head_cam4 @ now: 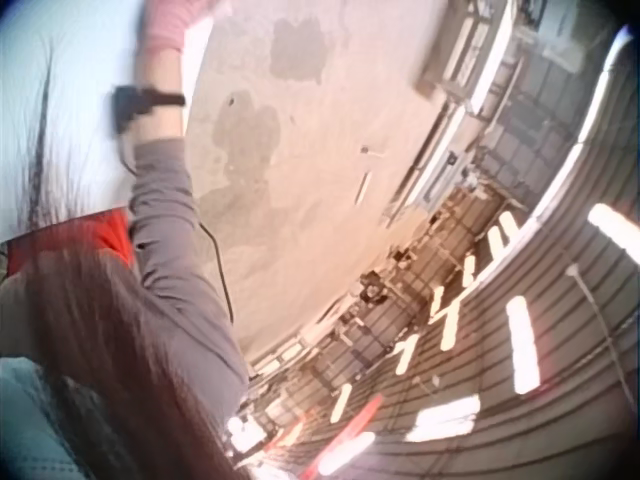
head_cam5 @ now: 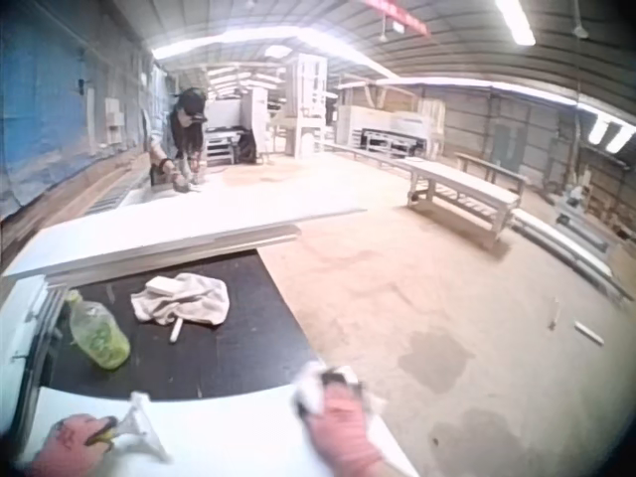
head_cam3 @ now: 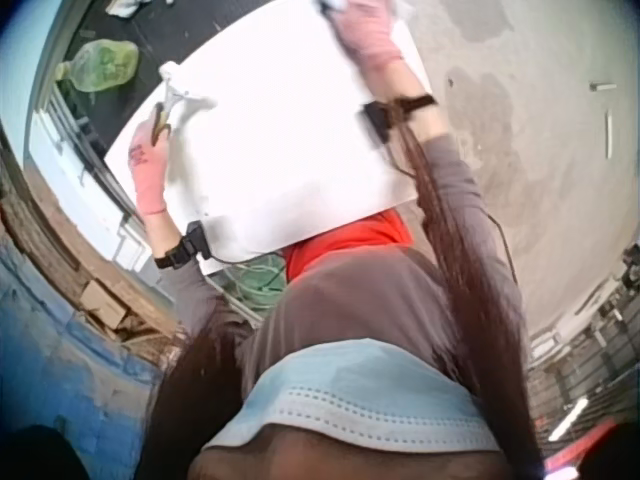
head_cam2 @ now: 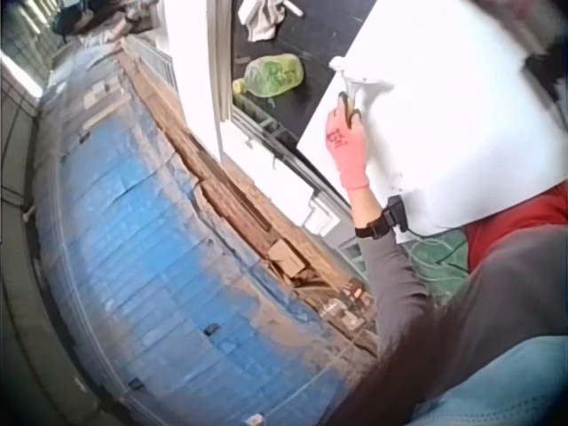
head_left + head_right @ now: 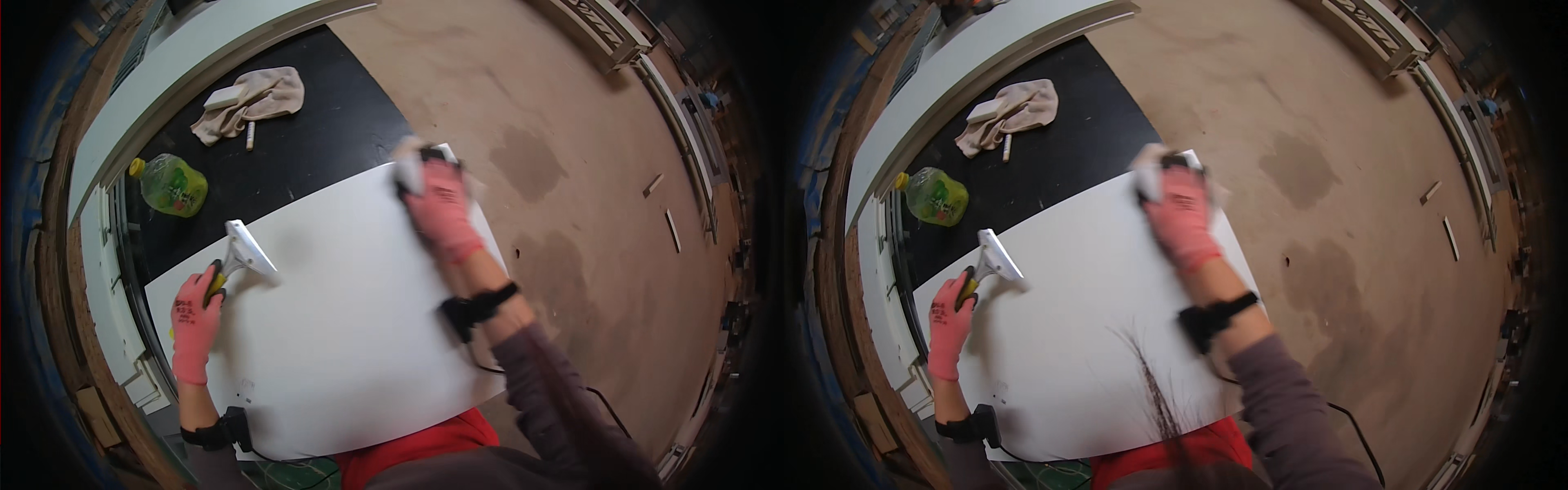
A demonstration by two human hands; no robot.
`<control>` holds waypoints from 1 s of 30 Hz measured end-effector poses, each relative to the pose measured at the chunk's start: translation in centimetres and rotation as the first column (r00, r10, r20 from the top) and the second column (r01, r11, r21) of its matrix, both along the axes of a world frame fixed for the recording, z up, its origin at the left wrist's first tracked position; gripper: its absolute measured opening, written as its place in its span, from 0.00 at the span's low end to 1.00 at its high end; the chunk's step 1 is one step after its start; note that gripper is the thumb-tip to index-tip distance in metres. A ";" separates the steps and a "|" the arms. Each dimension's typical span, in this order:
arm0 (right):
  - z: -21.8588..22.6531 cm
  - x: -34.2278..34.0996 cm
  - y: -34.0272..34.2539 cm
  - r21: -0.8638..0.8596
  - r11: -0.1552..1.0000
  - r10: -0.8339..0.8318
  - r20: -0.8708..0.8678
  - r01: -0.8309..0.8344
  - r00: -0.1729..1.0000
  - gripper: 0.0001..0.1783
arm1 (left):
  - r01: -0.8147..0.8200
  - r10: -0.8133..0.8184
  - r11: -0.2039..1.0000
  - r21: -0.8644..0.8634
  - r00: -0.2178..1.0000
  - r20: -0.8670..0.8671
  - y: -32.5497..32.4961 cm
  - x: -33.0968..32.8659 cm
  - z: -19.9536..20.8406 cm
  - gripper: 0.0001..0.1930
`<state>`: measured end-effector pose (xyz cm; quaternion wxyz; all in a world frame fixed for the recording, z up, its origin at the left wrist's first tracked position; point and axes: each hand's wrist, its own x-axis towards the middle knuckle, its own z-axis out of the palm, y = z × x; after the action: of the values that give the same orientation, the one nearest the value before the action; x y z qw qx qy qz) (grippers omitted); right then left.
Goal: Cleaning a white furniture panel with a cloth and a scraper in a workshop.
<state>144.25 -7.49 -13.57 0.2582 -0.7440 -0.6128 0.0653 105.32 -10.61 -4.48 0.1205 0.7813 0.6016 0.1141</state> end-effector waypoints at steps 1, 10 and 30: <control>-0.1 1.8 -1.8 -0.044 0.999 -0.002 0.118 0.007 0.993 0.33 | 0.003 -0.007 0.998 -0.056 0.996 -0.084 0.3 -0.4 -0.1 0.22; 2.8 0.5 -16.4 -0.268 0.963 0.087 0.273 -0.011 0.958 0.35 | 0.233 -0.256 0.966 -0.109 0.909 -0.330 4.2 -1.6 0.1 0.19; 3.4 0.4 -16.2 -0.423 0.906 0.038 0.154 0.032 0.987 0.37 | 0.540 -0.584 0.804 -0.249 0.639 -0.500 8.9 17.3 2.1 0.12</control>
<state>144.68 -23.73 -10.21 0.0408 -0.7841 -0.6037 0.1378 122.64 -1.67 -2.41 -0.0001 0.9221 0.3409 -0.1833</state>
